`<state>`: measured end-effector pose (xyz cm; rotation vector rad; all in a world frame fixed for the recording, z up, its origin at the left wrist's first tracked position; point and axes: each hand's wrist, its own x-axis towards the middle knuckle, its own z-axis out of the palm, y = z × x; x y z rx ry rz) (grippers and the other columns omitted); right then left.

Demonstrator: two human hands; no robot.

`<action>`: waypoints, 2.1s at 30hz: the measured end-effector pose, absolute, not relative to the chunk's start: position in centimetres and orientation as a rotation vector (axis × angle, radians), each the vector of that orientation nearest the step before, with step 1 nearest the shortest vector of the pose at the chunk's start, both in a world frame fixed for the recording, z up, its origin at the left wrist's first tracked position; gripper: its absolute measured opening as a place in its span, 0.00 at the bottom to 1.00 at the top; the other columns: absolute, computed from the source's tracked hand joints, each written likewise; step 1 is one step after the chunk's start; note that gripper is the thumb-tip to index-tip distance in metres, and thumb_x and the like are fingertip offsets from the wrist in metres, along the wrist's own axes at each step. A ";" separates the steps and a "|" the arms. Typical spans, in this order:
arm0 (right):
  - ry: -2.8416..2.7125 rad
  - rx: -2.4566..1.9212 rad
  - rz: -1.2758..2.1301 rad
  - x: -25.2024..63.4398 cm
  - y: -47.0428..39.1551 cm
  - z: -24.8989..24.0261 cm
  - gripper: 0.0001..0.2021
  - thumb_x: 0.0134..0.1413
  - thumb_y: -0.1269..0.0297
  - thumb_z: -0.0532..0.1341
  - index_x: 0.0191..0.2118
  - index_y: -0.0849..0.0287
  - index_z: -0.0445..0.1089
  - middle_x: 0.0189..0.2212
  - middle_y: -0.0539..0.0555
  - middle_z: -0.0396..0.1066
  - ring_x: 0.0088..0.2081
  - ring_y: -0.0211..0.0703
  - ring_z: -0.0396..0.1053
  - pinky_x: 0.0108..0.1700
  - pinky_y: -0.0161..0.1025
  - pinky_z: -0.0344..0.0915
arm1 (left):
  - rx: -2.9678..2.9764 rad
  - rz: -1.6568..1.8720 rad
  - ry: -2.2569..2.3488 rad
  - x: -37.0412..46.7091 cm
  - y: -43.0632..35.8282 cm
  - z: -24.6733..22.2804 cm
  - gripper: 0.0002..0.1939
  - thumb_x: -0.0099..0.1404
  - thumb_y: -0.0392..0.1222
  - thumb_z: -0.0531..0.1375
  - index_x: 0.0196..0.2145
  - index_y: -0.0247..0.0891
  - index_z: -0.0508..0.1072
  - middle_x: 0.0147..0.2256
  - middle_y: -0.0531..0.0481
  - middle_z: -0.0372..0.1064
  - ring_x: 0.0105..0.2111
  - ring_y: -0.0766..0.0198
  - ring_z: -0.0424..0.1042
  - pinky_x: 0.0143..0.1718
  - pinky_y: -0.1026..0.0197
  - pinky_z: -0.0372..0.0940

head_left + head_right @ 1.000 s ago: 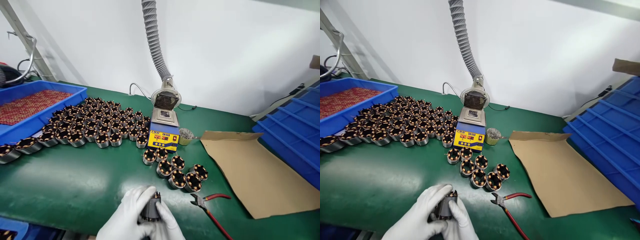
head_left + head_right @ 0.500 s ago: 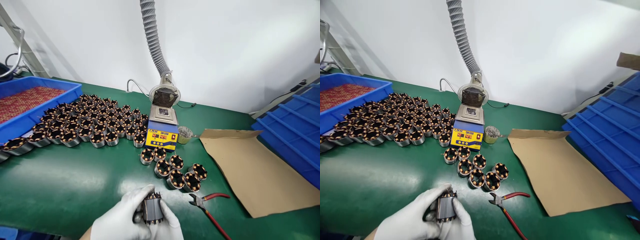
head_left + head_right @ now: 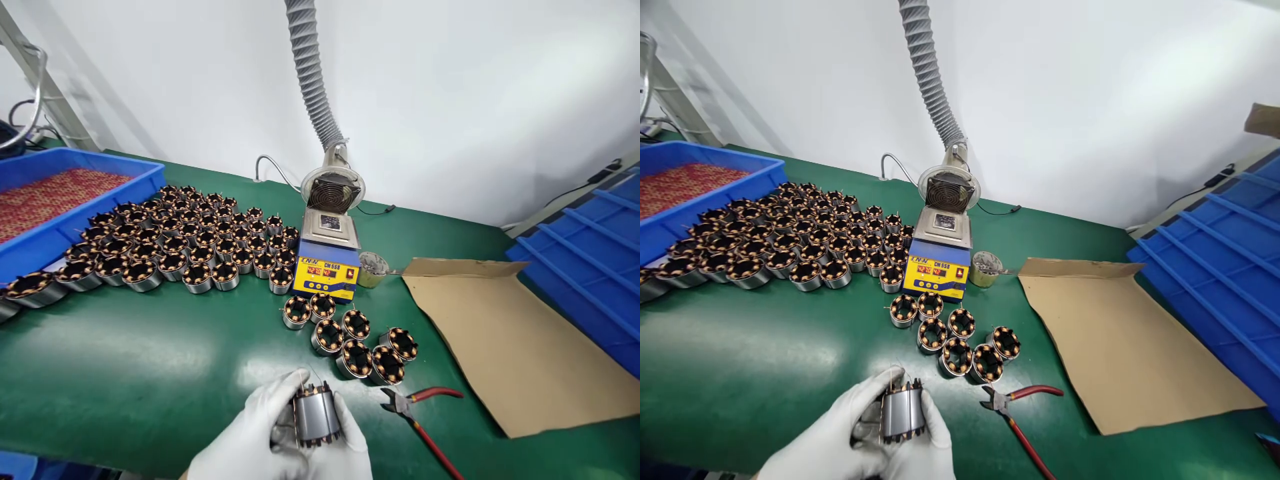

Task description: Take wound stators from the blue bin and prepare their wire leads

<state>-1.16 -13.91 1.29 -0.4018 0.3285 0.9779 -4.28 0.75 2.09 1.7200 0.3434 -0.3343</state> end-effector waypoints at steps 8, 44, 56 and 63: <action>0.230 -0.435 1.095 -1.5 -14.5 1.7 0.19 0.43 0.53 0.67 0.33 0.68 0.75 0.30 0.58 0.75 0.27 0.37 0.70 0.30 0.32 0.59 | 1.106 0.089 0.625 -2.1 -1.0 3.2 0.09 0.44 0.45 0.65 0.21 0.38 0.72 0.19 0.53 0.69 0.21 0.64 0.68 0.24 0.64 0.66; -0.502 -2.204 -0.267 -2.6 -11.7 -2.9 0.15 0.39 0.64 0.62 0.32 0.52 0.55 0.38 0.56 0.74 0.32 0.49 0.74 0.28 0.39 0.67 | 1.221 -0.105 0.655 -1.2 0.9 5.1 0.09 0.37 0.39 0.61 0.22 0.34 0.70 0.20 0.55 0.67 0.24 0.65 0.66 0.29 0.62 0.61; -0.481 -2.140 -0.259 -2.5 -11.5 -2.8 0.15 0.43 0.58 0.63 0.31 0.51 0.54 0.35 0.56 0.73 0.37 0.52 0.74 0.34 0.42 0.69 | 1.411 -0.103 0.576 -0.9 0.5 4.8 0.07 0.42 0.39 0.59 0.23 0.36 0.72 0.24 0.50 0.72 0.28 0.60 0.70 0.31 0.61 0.63; -0.399 -2.152 -0.159 -3.1 -11.7 -3.4 0.20 0.33 0.70 0.65 0.35 0.53 0.57 0.43 0.58 0.73 0.44 0.53 0.72 0.44 0.44 0.69 | 1.416 0.091 0.613 -0.1 3.4 5.2 0.14 0.49 0.50 0.60 0.28 0.36 0.73 0.28 0.49 0.73 0.33 0.58 0.70 0.39 0.59 0.62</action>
